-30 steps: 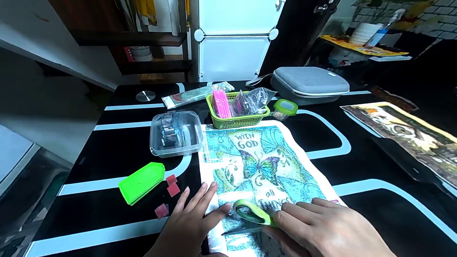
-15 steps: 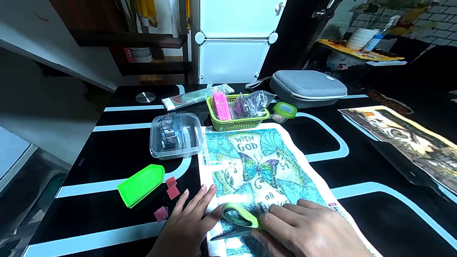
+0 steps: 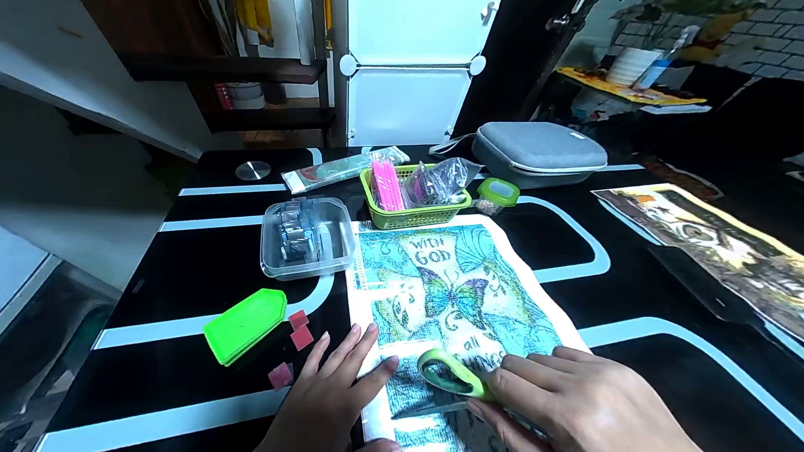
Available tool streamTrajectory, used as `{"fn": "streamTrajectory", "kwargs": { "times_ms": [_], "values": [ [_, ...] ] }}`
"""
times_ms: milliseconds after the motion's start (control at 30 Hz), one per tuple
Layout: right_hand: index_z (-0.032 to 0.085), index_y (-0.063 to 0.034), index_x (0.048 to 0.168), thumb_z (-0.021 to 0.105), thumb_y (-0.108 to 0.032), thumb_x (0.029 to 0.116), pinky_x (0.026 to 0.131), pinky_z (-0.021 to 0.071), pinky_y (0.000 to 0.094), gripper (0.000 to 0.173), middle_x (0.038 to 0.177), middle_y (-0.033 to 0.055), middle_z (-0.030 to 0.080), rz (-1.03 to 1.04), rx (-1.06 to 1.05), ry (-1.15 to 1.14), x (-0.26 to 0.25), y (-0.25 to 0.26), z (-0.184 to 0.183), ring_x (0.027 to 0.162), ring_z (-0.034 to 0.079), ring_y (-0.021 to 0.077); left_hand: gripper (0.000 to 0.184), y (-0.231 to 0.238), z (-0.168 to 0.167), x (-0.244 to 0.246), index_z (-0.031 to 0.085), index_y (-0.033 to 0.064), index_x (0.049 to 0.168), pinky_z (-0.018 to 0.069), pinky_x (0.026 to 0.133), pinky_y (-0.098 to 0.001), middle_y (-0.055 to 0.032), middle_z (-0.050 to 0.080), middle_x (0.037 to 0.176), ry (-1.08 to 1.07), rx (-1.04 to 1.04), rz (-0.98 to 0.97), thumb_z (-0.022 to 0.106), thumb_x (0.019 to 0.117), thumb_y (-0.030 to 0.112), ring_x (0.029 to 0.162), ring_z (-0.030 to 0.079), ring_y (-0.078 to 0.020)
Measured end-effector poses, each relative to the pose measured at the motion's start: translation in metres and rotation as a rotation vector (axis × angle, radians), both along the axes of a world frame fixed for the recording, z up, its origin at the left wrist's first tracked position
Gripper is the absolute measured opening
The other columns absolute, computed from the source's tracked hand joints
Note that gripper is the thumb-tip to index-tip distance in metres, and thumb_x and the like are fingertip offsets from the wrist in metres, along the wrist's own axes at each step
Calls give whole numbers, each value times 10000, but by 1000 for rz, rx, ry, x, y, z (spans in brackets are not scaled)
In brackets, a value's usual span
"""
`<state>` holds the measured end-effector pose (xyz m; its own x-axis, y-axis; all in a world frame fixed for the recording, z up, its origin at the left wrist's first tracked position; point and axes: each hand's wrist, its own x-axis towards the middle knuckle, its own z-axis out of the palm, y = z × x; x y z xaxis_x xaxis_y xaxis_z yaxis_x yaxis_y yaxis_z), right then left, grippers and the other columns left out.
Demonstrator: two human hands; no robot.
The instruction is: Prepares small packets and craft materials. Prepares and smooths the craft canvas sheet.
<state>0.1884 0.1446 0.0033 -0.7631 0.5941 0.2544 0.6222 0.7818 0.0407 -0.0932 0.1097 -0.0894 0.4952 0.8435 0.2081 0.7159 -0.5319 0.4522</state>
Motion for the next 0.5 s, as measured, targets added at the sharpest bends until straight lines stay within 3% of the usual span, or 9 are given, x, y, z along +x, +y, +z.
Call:
{"fn": "streamTrajectory", "kwargs": {
  "times_ms": [500],
  "values": [
    [623,-117,770,543,-373,1022,445,367,364,368,609,51,582,14,33,-16,0,2,-4,502,555,227,688,0,-3,0,575,235,1452,281,1129,-716,-156,413,1606,5,31,9,554,915,665,1484,391,-365]
  ]
}}
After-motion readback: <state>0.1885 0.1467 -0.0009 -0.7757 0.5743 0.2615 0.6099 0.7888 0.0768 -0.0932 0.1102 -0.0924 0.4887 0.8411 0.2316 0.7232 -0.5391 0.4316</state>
